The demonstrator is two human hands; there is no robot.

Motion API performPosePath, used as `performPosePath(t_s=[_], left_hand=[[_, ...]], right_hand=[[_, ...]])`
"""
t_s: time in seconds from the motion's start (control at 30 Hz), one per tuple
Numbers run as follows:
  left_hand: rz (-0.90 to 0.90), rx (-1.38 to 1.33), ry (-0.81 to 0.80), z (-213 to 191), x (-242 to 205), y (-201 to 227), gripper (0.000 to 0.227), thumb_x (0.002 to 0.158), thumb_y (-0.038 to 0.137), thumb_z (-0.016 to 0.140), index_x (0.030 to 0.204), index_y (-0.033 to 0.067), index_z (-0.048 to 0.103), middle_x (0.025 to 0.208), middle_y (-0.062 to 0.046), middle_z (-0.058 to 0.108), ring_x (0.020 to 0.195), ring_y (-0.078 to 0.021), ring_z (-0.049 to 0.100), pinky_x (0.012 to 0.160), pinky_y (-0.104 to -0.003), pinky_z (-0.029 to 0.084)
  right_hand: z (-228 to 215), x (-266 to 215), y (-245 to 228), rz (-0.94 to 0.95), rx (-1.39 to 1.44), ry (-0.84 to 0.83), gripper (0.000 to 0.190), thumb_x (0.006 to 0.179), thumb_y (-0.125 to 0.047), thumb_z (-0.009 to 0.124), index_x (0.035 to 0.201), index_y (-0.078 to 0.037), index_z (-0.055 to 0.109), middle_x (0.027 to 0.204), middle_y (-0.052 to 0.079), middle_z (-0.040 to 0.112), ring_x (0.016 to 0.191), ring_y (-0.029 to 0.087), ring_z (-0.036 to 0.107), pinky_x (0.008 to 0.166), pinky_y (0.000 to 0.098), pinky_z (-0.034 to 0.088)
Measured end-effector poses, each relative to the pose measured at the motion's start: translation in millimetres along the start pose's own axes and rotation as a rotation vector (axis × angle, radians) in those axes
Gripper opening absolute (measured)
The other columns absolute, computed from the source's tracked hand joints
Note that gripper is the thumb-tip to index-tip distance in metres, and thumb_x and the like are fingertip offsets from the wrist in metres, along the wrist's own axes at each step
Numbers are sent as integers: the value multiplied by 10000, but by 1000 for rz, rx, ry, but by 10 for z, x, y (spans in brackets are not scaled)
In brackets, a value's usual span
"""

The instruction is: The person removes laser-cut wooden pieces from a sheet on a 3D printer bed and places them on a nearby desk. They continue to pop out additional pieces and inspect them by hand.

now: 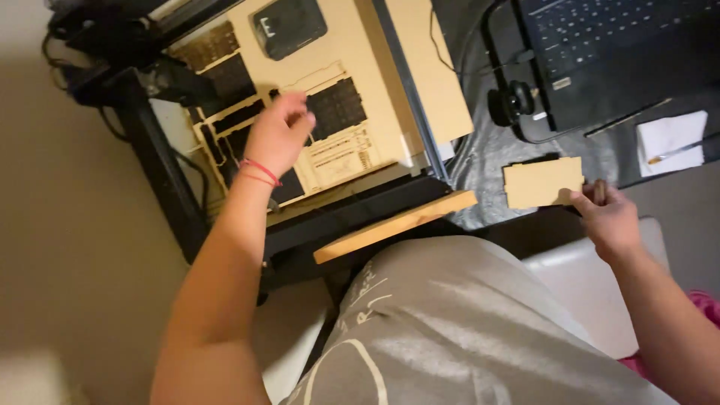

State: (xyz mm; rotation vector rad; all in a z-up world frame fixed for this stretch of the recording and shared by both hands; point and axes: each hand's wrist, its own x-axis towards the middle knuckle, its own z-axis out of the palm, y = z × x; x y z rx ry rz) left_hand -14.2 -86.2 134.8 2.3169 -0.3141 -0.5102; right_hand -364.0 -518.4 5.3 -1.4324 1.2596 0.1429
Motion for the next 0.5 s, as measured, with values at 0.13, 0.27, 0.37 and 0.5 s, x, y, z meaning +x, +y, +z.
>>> performPosePath(t_s=[0.13,0.27,0.37,0.5], left_hand=[[-167,458,-305,21,-273,74,633,907,303,624,1471,110,412,1499,-130,434,1352,-311,430,1143,-432,323],[-44,727,-372,324,-254,-502,915,800,460,754,1513,88,316,1521,-126,386,1436,-325,310,1118,-543,304],[27,853,-334,532,-268,-761,1028,740,600,778,1517,103,325,1525,-114,363,1368,-316,378,1083,-495,323],[56,850,-231,598,-256,-879,1038,683,615,812,1480,117,372,1442,-89,402,1325,-298,380,1071,-495,308]], right_hand=[[51,5,-83,-464,-717,169,343,1005,-222,697,1207,44,620,1043,241,625,905,408,595,762,507,460],[183,229,44,-696,-996,103,282,1017,-257,634,1169,-19,642,1110,232,588,980,447,591,737,558,486],[472,-19,-297,-797,-1332,26,657,915,-480,576,1487,-161,531,1358,182,584,1062,399,583,882,506,447],[716,-64,-445,-1231,-1135,163,775,728,-337,721,1453,-122,554,1448,178,510,1205,439,525,905,563,410]])
